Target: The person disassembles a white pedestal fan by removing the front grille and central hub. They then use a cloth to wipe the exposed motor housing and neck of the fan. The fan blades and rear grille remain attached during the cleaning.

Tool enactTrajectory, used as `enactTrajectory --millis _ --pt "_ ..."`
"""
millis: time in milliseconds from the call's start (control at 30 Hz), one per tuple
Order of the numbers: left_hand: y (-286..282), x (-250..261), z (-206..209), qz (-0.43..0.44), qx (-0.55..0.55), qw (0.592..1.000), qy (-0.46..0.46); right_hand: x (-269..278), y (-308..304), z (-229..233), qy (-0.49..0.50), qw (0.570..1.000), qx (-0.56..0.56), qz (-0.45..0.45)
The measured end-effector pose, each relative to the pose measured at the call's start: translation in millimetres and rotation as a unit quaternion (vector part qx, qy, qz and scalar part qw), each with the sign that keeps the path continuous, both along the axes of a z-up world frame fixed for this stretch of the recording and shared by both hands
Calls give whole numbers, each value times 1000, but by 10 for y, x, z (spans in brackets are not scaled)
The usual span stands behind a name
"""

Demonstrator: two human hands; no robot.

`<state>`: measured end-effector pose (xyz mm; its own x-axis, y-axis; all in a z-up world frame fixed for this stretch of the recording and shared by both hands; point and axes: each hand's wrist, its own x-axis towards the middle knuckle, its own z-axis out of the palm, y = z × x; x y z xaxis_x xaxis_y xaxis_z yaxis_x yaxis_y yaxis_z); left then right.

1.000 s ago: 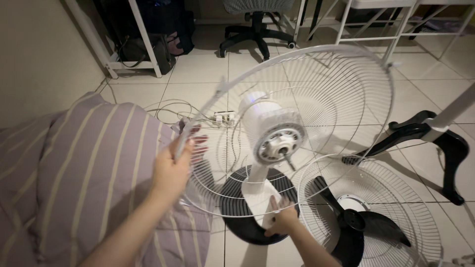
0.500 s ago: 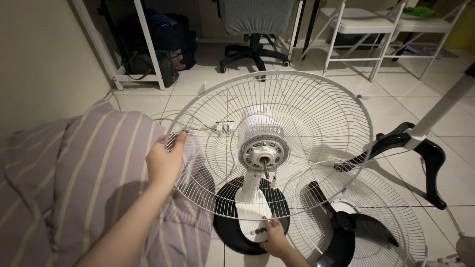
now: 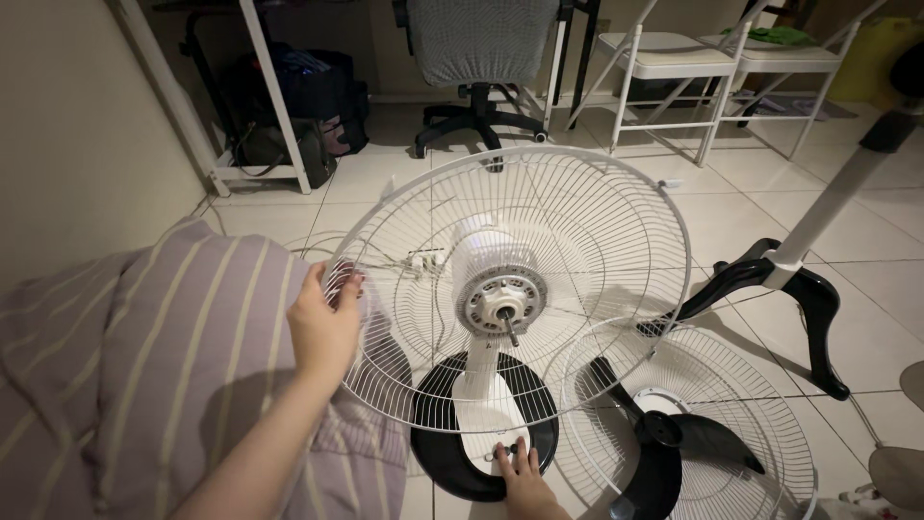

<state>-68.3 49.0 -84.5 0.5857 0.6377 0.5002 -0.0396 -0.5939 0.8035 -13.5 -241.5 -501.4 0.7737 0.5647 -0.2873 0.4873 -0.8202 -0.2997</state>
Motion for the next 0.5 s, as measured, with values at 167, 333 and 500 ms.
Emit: enactTrajectory --millis 167,333,500 --pt "56 264 -74 6 -6 1000 -2 248 -66 120 -57 995 20 78" --pt "-44 366 -145 -11 -11 1000 -2 627 -175 396 132 991 -34 -20" --pt "-80 308 -96 -17 -27 999 10 656 -277 800 120 993 10 -19"
